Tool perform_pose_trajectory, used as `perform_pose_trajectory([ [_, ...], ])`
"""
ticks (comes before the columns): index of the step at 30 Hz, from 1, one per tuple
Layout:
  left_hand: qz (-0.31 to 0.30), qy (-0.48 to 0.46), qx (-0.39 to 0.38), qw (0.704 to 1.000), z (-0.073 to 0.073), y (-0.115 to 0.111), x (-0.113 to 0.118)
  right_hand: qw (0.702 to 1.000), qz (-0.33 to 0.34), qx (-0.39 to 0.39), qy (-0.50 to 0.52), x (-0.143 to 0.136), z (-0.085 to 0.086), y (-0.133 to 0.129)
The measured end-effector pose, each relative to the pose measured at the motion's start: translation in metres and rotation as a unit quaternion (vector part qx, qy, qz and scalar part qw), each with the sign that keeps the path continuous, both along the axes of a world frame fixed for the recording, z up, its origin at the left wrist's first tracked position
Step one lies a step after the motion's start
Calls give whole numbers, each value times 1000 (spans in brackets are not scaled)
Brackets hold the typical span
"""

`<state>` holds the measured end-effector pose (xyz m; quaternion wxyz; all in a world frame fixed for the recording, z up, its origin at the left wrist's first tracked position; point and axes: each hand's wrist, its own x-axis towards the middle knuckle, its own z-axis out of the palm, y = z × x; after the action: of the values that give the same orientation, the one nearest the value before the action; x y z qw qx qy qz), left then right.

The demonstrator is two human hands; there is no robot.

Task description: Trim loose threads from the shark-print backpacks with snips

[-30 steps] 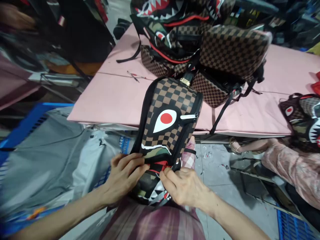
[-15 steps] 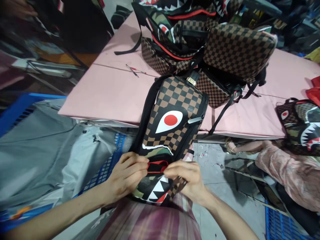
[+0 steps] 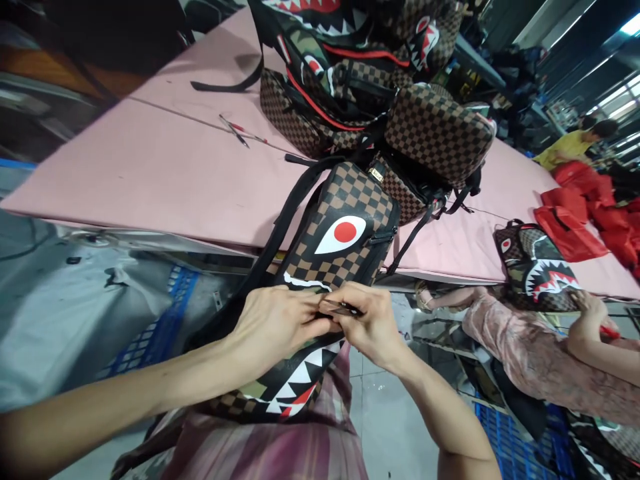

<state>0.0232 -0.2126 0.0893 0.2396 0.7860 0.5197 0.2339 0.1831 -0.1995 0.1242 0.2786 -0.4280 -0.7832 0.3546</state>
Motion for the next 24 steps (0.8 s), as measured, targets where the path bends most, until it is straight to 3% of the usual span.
perform_pose_trajectory([
  [4, 1, -115, -86, 990, 0, 1, 4, 992, 103, 36, -57, 6, 17, 5],
  [9, -2, -155, -136, 978, -2, 2, 7, 975, 180, 84, -99, 11, 22, 11],
  [11, 4, -139, -120, 983, 0, 0, 8, 976, 167, 105, -94, 17, 22, 13],
  [14, 27, -100, -100, 990, 4, -2, 8, 970, 65, 142, -186, 30, 28, 14],
  [17, 30, -45, -113, 992, 9, -3, 8, 909, -6, 155, -387, 39, 39, 13],
  [20, 12, -6, -124, 992, 11, -3, 8, 868, 50, 129, -477, 41, 46, 12],
  [24, 5, -1, -128, 992, 11, -5, 7, 863, 134, 116, -473, 34, 51, 19],
])
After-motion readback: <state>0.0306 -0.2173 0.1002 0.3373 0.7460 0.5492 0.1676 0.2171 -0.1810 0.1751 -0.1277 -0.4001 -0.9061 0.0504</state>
